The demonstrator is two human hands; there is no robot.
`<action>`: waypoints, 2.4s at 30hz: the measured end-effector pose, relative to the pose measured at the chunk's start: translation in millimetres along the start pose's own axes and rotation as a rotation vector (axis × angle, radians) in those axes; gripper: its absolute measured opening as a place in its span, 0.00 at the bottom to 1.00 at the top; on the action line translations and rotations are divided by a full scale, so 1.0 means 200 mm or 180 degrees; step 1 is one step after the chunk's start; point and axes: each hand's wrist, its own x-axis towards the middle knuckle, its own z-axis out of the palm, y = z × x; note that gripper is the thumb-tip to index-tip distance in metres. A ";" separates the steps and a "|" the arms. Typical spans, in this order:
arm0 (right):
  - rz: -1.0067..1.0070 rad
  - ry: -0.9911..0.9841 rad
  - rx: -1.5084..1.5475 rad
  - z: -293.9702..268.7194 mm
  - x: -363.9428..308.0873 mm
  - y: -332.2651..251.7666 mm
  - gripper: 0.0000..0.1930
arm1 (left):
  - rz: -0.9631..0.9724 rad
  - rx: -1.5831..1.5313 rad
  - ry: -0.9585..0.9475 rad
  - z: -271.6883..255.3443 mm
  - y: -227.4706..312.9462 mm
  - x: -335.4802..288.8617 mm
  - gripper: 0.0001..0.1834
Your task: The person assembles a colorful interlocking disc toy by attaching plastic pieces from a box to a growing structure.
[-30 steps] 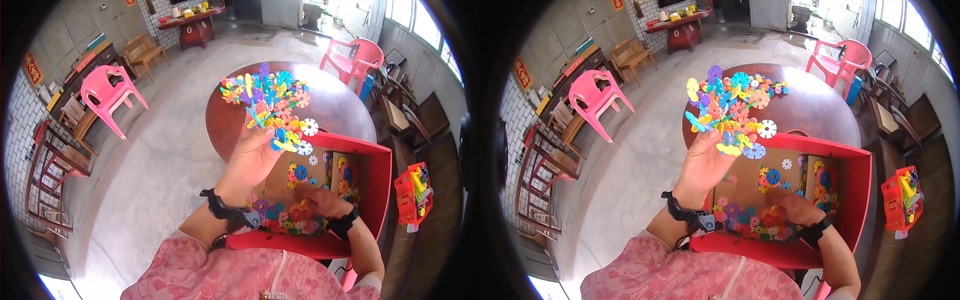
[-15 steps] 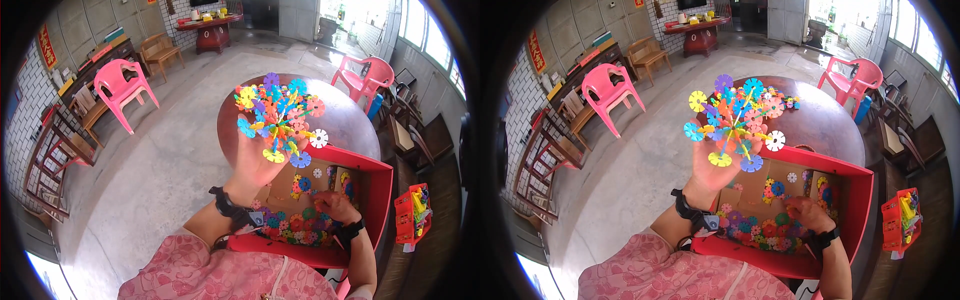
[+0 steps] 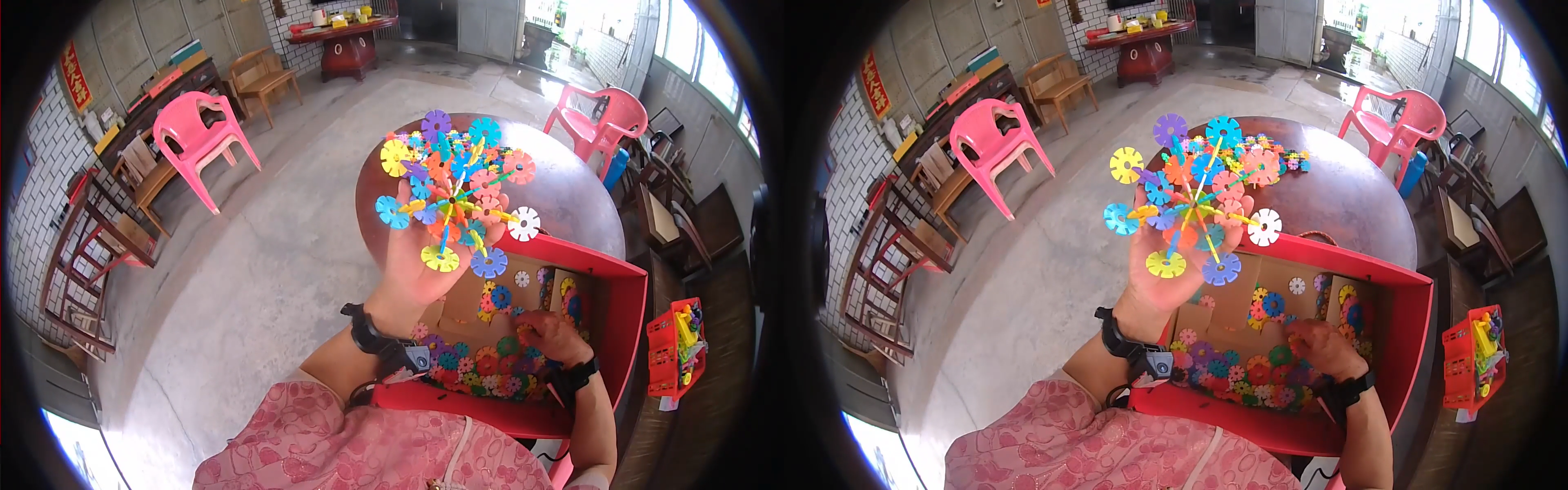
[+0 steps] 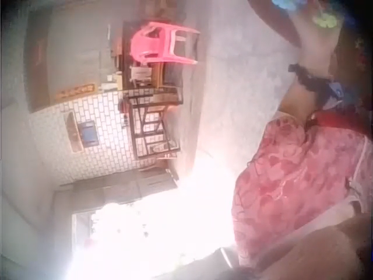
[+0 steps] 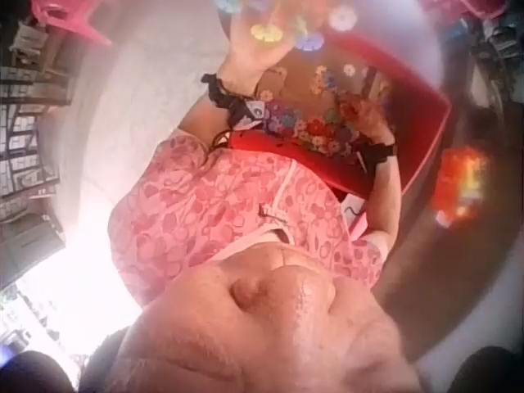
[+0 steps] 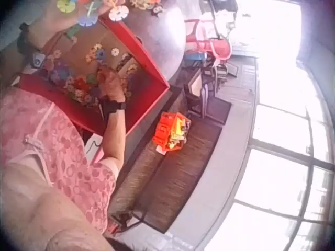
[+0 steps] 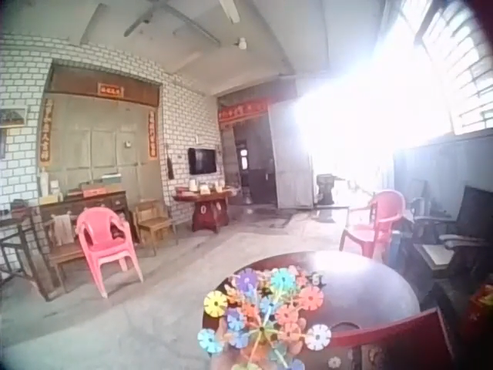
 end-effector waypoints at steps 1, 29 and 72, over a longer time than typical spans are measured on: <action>0.0004 0.0001 -0.0003 0.00 0.00 0.01 0.13 | -0.0024 0.0154 0.0126 0.01 0.00 0.00 0.38; -0.0179 0.0288 0.0081 -0.05 0.00 0.02 0.12 | -0.0278 0.0110 -0.0157 -0.04 -0.02 0.03 0.31; 0.0614 0.1164 0.0490 -0.12 -0.06 -0.04 0.10 | -0.0784 0.0563 0.0588 -0.08 -0.02 0.01 0.31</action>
